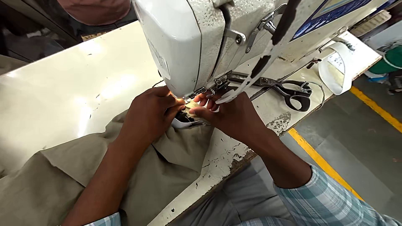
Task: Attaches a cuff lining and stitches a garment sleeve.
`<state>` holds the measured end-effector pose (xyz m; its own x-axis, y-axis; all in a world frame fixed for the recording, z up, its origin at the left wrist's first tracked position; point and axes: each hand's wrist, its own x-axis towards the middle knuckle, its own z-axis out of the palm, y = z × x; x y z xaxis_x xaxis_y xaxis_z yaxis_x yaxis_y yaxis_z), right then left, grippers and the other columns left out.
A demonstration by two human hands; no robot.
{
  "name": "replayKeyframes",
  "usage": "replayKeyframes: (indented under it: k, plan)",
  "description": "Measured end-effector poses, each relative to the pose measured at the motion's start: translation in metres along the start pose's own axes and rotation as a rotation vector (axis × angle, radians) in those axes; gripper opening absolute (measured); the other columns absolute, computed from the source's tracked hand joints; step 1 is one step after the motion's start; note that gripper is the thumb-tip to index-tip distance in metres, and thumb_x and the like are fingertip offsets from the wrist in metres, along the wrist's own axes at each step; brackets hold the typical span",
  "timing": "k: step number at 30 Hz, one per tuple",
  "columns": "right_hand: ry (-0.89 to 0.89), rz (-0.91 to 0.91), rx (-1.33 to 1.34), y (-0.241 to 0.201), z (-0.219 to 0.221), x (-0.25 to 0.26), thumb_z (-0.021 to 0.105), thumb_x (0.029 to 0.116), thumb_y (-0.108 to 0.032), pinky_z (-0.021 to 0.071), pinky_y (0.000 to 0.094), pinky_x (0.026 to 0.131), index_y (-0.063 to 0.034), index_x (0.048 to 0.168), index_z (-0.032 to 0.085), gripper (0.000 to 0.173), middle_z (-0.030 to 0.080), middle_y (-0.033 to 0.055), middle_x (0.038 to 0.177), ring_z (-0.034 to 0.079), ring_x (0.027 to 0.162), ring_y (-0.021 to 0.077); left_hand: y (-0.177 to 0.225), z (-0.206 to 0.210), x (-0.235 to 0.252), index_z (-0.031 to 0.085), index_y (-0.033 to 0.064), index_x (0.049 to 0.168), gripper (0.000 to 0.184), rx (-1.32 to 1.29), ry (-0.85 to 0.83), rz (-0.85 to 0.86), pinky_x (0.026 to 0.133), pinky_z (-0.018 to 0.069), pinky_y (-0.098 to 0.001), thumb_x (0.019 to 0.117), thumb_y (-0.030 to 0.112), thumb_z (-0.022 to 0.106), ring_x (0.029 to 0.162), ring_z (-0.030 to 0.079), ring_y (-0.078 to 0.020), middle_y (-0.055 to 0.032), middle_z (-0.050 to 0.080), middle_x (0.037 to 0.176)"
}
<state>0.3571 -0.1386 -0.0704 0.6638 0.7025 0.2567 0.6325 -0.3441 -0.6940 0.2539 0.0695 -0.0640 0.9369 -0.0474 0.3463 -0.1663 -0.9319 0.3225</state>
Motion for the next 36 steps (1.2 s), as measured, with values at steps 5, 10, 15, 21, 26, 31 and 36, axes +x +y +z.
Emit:
replayKeyframes:
  k: [5, 10, 15, 21, 26, 31, 36]
  plan:
    - [-0.091, 0.032, -0.087, -0.005, 0.006, 0.006, 0.080, 0.0867, -0.030, 0.0541, 0.0257, 0.068, -0.0155, 0.096, 0.074, 0.018, 0.069, -0.0059, 0.079, 0.065, 0.073, 0.0039, 0.001, 0.002, 0.000, 0.079, 0.0128, 0.090, 0.021, 0.017, 0.007, 0.011, 0.077, 0.0544, -0.0378, 0.0989, 0.026, 0.065, 0.086, 0.069, -0.0187, -0.0026, 0.071, 0.088]
    - [-0.126, 0.089, -0.149, -0.006, 0.009, 0.007, 0.070, 0.0937, -0.036, 0.0530, 0.0333, 0.066, -0.0192, 0.098, 0.074, 0.018, 0.068, -0.0059, 0.082, 0.064, 0.074, 0.0078, 0.000, 0.006, -0.001, 0.078, 0.0134, 0.089, 0.022, 0.039, 0.051, 0.030, 0.075, 0.0541, -0.0379, 0.0985, 0.024, 0.062, 0.084, 0.069, -0.0205, -0.0036, 0.071, 0.086]
    - [-0.094, 0.098, -0.110, 0.000, 0.017, 0.010, 0.069, 0.0940, -0.038, 0.0500, 0.0334, 0.063, -0.0201, 0.091, 0.073, 0.019, 0.066, -0.0073, 0.076, 0.062, 0.070, 0.0065, 0.003, -0.002, 0.002, 0.078, 0.0141, 0.087, 0.015, 0.038, 0.025, -0.076, 0.066, 0.0524, -0.0378, 0.0940, 0.024, 0.069, 0.074, 0.066, -0.0168, -0.0018, 0.071, 0.083]
    - [-0.085, 0.064, -0.139, 0.000, 0.016, 0.006, 0.068, 0.0946, -0.034, 0.0498, 0.0315, 0.062, -0.0181, 0.091, 0.072, 0.017, 0.064, -0.0059, 0.076, 0.062, 0.070, 0.0072, 0.013, -0.006, 0.001, 0.074, 0.0056, 0.082, 0.017, 0.197, 0.002, -0.011, 0.064, 0.0551, -0.0470, 0.0956, 0.009, 0.064, 0.078, 0.070, -0.0312, -0.0118, 0.069, 0.084]
    - [-0.061, 0.015, -0.205, 0.000, 0.018, 0.005, 0.066, 0.0956, -0.034, 0.0496, 0.0327, 0.062, -0.0159, 0.091, 0.072, 0.020, 0.065, -0.0034, 0.076, 0.063, 0.071, 0.0098, 0.006, -0.008, -0.001, 0.072, 0.0045, 0.084, 0.020, 0.228, 0.027, 0.096, 0.070, 0.0545, -0.0428, 0.0986, 0.010, 0.059, 0.080, 0.068, -0.0304, -0.0118, 0.066, 0.081]
    - [-0.069, 0.017, -0.190, 0.001, 0.018, 0.005, 0.065, 0.0961, -0.036, 0.0488, 0.0317, 0.061, -0.0165, 0.089, 0.070, 0.021, 0.063, -0.0044, 0.074, 0.062, 0.069, 0.0089, 0.007, -0.011, 0.001, 0.073, 0.0040, 0.083, 0.018, 0.158, 0.050, 0.050, 0.065, 0.0539, -0.0379, 0.0959, 0.011, 0.062, 0.074, 0.068, -0.0260, -0.0108, 0.065, 0.078]
    - [-0.065, -0.018, -0.194, 0.002, 0.019, 0.005, 0.065, 0.0965, -0.035, 0.0487, 0.0311, 0.060, -0.0157, 0.090, 0.070, 0.021, 0.063, -0.0035, 0.075, 0.062, 0.070, 0.0093, 0.006, -0.011, 0.002, 0.073, 0.0037, 0.084, 0.015, 0.158, -0.011, 0.052, 0.073, 0.0555, -0.0403, 0.0950, 0.010, 0.066, 0.083, 0.069, -0.0277, -0.0114, 0.067, 0.086]
